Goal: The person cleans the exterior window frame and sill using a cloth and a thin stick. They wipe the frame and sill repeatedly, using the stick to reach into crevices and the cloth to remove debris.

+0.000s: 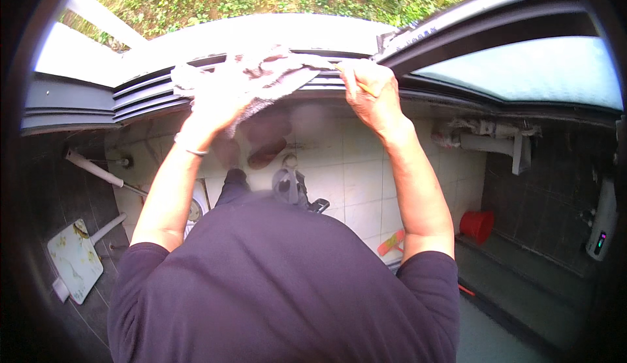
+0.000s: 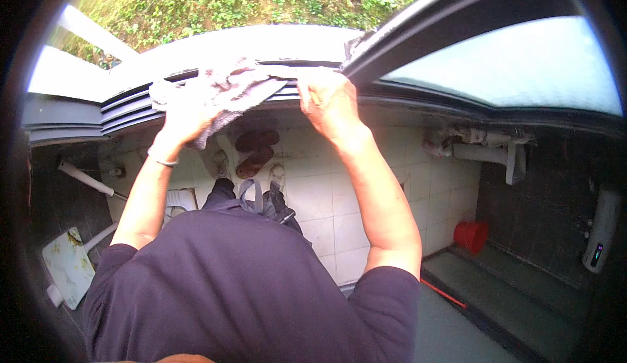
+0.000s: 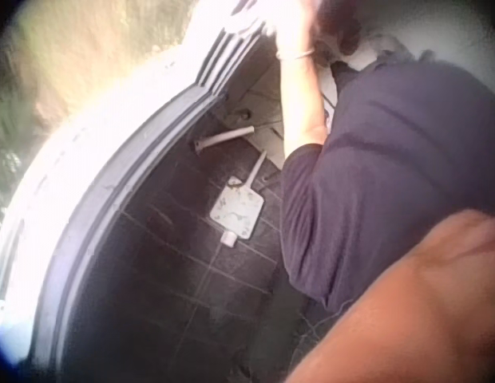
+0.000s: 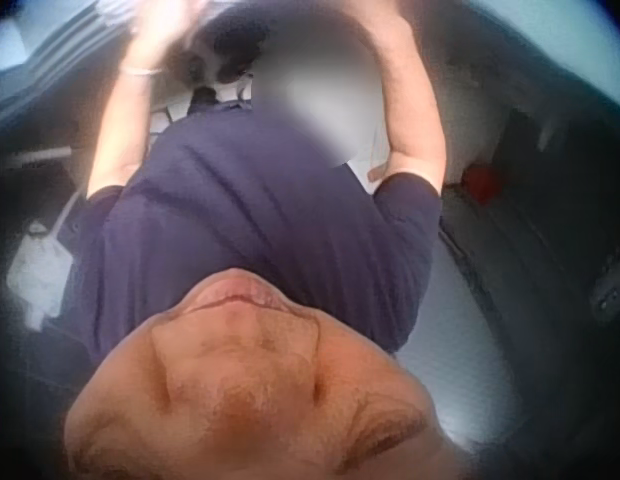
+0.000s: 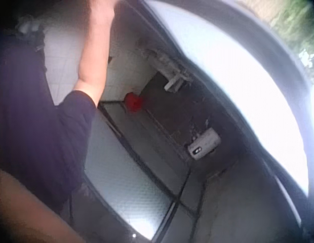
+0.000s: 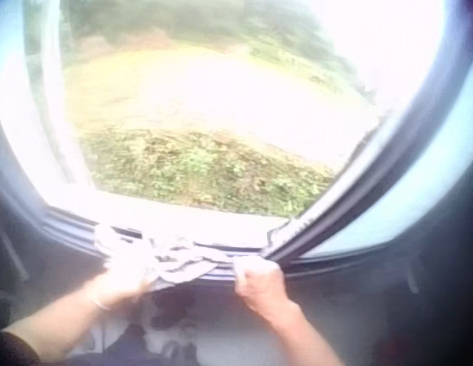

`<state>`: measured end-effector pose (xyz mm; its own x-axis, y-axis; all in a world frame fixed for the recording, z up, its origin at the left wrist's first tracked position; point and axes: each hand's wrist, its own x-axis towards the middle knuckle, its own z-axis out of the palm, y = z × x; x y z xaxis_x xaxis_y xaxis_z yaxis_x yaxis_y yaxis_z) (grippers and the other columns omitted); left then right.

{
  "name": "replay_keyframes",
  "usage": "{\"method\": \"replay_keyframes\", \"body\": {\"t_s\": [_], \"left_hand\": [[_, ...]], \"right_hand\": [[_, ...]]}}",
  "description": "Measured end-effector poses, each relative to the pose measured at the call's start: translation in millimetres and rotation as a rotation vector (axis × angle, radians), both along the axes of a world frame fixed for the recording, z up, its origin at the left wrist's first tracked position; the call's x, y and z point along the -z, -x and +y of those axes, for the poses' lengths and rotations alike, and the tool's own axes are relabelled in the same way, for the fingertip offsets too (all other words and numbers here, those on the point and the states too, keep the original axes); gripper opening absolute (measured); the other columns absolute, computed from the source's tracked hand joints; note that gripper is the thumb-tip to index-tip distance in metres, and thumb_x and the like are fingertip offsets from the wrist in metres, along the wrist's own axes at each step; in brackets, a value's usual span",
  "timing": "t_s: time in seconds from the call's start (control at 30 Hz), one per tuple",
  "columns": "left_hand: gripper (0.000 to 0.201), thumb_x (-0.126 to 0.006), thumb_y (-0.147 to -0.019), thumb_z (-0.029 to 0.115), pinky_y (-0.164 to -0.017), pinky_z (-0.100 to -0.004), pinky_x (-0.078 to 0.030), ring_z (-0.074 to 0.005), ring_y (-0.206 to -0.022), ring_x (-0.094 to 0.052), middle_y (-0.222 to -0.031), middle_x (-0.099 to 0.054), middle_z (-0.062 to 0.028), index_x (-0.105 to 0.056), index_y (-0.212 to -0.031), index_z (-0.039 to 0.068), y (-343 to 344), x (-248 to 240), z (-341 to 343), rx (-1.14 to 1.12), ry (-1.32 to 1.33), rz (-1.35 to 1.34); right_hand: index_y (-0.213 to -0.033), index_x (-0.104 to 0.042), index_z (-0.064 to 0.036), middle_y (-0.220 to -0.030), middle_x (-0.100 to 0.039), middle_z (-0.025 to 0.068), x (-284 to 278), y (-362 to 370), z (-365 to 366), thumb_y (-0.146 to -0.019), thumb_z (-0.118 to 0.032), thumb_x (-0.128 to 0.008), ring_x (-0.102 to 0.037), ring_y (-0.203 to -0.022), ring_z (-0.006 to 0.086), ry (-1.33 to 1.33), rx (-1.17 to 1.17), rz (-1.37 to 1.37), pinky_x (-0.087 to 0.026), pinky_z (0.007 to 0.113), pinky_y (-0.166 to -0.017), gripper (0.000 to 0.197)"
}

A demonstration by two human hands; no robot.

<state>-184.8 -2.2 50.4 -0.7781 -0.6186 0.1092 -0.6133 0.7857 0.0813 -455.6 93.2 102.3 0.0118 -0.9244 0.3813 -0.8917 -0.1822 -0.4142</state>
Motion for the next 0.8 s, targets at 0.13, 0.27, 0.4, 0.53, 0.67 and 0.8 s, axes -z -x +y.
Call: {"method": "replay_keyframes", "body": {"t_s": [0.13, 0.27, 0.4, 0.53, 0.67, 0.8], "left_hand": [[0.037, -0.057, -0.088, 0.029, -0.086, -0.046, -0.048, -0.035, -0.102, -0.06, -0.111, -0.063, -0.0188, -0.063, -0.114, 0.002, -17.3, 86.3, -5.6, -0.096, 0.221, 0.239], [0.024, -0.064, -0.084, 0.016, -0.07, -0.0348, -0.051, -0.0208, -0.076, -0.063, -0.089, -0.067, -0.0091, -0.063, -0.102, 0.0, -26.3, 31.7, 16.8, -0.383, -0.309, 0.642], [0.012, -0.061, -0.084, 0.001, -0.066, -0.0224, -0.045, -0.0062, -0.074, -0.051, -0.081, -0.059, -0.001, -0.061, -0.096, 0.001, -47.3, 18.2, 19.7, -0.576, -0.641, 1.026], [0.008, -0.062, -0.085, 0.005, -0.066, -0.0231, -0.044, -0.0067, -0.073, -0.048, -0.079, -0.056, 0.0002, -0.06, -0.092, 0.001, -63.8, 27.2, 16.6, -0.553, -0.648, 1.112], [0.014, -0.065, -0.083, 0.01, -0.068, -0.0277, -0.046, -0.0096, -0.074, -0.051, -0.079, -0.058, -0.0029, -0.061, -0.092, 0.0, -59.0, 25.4, 12.2, -0.57, -0.531, 0.96], [0.02, -0.066, -0.083, 0.01, -0.071, -0.027, -0.047, -0.009, -0.077, -0.054, -0.082, -0.061, -0.0033, -0.063, -0.099, 0.0, -49.9, 21.1, 9.1, -0.566, -0.505, 0.896]], "right_hand": [[-0.081, -0.068, 0.0003, -0.065, -0.064, 0.0112, 6.0, 9.4, -6.5, -0.092, -0.007, -0.055, -0.063, -0.055, 0.0162, -0.176, 0.057, -0.522, -0.051, 0.03, -0.053, 0.019], [-0.084, -0.064, 0.0018, -0.073, -0.064, 0.0081, 42.6, -13.2, -16.8, -0.101, -0.019, -0.048, -0.066, -0.059, 0.0151, -0.261, 0.013, -0.83, -0.056, 0.026, -0.057, 0.031], [-0.085, -0.065, 0.0021, -0.075, -0.066, 0.0079, 58.7, -85.1, -53.8, -0.1, -0.02, -0.052, -0.066, -0.063, 0.0144, -0.255, -0.196, -0.966, -0.056, 0.029, -0.063, 0.03], [-0.087, -0.063, 0.0019, -0.075, -0.066, 0.0118, 32.2, -41.8, -47.2, -0.103, -0.025, -0.047, -0.067, -0.062, 0.018, -0.219, -0.048, -0.992, -0.056, 0.029, -0.06, 0.035], [-0.088, -0.063, 0.003, -0.074, -0.066, 0.0132, 22.3, -46.8, -39.8, -0.103, -0.027, -0.047, -0.068, -0.061, 0.0191, -0.26, -0.144, -1.046, -0.058, 0.03, -0.058, 0.036], [-0.083, -0.065, 0.0018, -0.07, -0.065, 0.0077, 31.1, -78.2, -48.7, -0.1, -0.018, -0.05, -0.065, -0.059, 0.0137, -0.296, -0.206, -0.689, -0.054, 0.026, -0.058, 0.03]]}}
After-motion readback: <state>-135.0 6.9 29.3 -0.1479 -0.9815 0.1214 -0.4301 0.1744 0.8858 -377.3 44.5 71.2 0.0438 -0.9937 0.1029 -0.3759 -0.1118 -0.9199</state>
